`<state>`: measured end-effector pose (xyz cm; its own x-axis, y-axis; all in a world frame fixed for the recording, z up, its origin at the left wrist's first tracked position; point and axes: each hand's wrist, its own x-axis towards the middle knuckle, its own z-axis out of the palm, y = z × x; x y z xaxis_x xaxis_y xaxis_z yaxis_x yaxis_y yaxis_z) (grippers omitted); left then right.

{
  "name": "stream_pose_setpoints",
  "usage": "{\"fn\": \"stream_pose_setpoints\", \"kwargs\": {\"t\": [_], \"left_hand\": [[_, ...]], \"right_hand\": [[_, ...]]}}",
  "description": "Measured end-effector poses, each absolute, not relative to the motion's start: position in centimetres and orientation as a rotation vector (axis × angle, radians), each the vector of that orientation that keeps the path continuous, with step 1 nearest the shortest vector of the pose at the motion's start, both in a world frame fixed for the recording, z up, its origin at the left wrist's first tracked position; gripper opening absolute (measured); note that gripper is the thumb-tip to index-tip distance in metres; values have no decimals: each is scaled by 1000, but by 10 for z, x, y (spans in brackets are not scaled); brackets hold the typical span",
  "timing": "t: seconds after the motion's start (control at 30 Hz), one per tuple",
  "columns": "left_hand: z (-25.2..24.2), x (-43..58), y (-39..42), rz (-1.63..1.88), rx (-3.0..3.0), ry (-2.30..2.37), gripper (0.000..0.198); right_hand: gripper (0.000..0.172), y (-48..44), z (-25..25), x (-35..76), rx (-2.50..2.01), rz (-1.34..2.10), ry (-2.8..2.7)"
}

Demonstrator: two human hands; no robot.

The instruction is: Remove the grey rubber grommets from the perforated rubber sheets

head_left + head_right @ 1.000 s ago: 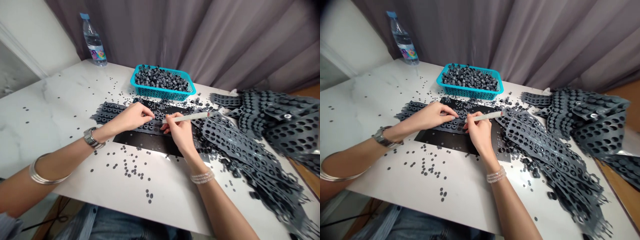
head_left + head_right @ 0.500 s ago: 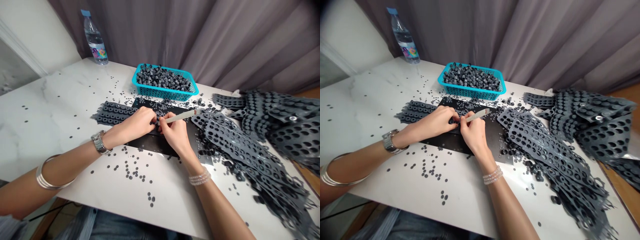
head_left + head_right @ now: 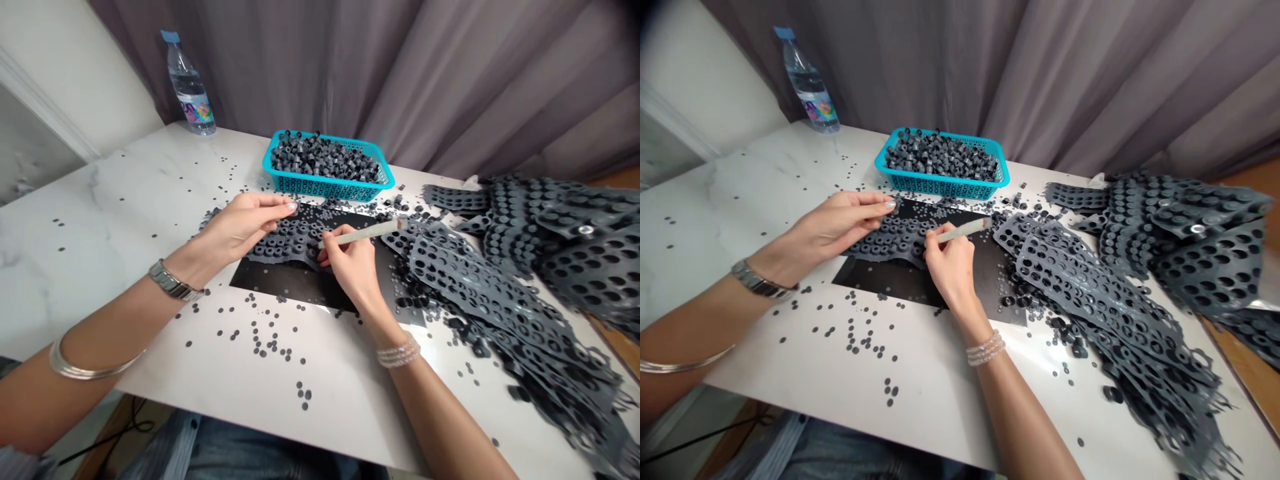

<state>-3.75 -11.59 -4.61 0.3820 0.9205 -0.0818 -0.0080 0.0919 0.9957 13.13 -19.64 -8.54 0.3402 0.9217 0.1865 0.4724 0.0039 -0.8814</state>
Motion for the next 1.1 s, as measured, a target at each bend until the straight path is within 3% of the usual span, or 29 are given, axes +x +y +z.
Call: {"fn": "stream_pose_setpoints", "kwargs": {"t": [0.37, 1.1], "left_hand": [[-48, -31, -122, 634, 657, 721, 11], [-43, -31, -128, 588, 592, 706, 14]], "right_hand": [[25, -200, -89, 147, -1704, 362, -1123], [25, -210, -71, 157, -1602, 114, -982]]}}
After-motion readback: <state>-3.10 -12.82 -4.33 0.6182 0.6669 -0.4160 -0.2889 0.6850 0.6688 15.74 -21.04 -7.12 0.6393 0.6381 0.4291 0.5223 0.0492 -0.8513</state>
